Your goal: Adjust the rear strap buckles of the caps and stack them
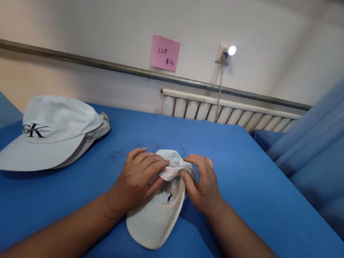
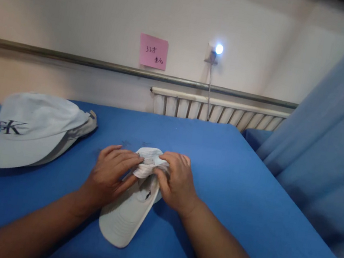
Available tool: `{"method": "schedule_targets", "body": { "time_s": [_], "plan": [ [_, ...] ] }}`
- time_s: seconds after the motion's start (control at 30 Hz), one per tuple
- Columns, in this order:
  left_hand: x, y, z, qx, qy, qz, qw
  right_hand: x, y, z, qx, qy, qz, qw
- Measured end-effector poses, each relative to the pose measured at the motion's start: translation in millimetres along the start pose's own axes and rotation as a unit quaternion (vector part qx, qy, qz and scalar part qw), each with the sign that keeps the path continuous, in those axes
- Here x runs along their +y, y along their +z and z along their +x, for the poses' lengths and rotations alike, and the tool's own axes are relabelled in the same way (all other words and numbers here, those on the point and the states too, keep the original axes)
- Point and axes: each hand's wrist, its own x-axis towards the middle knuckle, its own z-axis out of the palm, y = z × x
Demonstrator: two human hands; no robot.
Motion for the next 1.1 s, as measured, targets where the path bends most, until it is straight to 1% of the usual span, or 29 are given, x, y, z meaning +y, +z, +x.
{"method": "schedule_targets", "body": {
  "time_s": [0.07,0.13,0.27,0.4,0.47,0.63,0.73,0.83,0.97,1.1],
  "plan": [
    [3,-4.2,1,0.011,-0.009,0.007,1.0,-9,-3,0,-0.005,-0.031,-0.009,0.999],
    [7,-6.8,3,0.018,-0.021,0.014,1.0,-17,-4,1,-0.016,-0.042,-0.021,0.999],
    [14,-7.9,6,0.009,-0.04,0.012,0.999,-24,-4,3,-0.03,-0.027,-0.053,0.998],
    [16,-8.2,8,-0.01,-0.038,0.012,0.999,-26,-7,5,-0.091,-0.014,-0.064,0.994],
    [18,-9.0,8,-0.017,-0.036,0.005,0.999,-26,-8,6,-0.103,-0.005,-0.067,0.992],
    [24,-10.3,8,-0.023,-0.053,-0.027,0.998,-28,-6,7,-0.079,-0.018,-0.091,0.993],
    [25,-9.0,8,-0.024,-0.061,-0.027,0.997,-28,-3,6,-0.058,-0.021,-0.103,0.993],
    [23,-6.4,8,-0.021,-0.062,-0.018,0.998,-28,-1,4,-0.049,-0.017,-0.11,0.993],
    [20,-3.2,5,-0.019,-0.045,-0.021,0.999,-27,0,2,-0.058,-0.009,-0.089,0.994],
    [14,-1.9,0,-0.016,-0.034,-0.055,0.998,-22,-5,2,-0.095,-0.018,-0.027,0.995]
  ]
}}
